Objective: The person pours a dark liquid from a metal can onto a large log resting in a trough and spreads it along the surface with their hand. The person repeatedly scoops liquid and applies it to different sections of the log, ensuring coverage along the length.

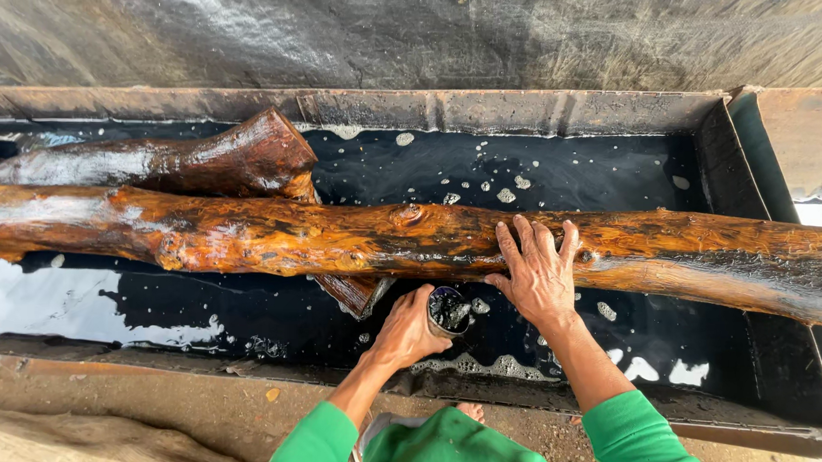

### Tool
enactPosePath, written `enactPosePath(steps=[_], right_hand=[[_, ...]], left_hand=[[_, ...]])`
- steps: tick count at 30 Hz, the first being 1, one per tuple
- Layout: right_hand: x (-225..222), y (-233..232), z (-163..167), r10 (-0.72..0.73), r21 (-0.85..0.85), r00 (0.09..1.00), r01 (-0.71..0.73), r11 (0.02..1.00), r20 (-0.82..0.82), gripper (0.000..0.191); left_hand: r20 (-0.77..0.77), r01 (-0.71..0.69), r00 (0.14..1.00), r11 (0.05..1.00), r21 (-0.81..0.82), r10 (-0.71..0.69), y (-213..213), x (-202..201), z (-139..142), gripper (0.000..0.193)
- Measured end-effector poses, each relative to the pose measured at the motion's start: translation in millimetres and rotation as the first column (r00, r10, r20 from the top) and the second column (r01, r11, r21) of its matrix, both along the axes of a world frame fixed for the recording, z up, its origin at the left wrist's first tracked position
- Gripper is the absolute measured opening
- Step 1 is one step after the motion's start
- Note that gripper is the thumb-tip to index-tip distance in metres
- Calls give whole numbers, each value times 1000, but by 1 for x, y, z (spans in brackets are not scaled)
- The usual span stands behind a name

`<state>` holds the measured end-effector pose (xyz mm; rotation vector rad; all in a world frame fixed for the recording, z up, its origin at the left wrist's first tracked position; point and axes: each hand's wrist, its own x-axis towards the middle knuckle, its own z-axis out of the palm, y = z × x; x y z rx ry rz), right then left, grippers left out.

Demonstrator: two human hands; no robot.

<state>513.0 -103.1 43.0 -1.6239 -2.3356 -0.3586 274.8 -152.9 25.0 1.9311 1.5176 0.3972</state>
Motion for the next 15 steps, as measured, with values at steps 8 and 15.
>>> enactPosePath(steps=[8, 15], right_hand=[[-3, 5, -3, -17, -15, 998, 18, 1000, 64, 92], [-5, 2, 1, -17, -36, 997, 20, 999, 72, 93]], left_hand=[[18, -71, 997, 996, -55, 72, -15, -14, 55, 103], [-71, -8, 997, 980, 199, 23, 4, -10, 99, 100]])
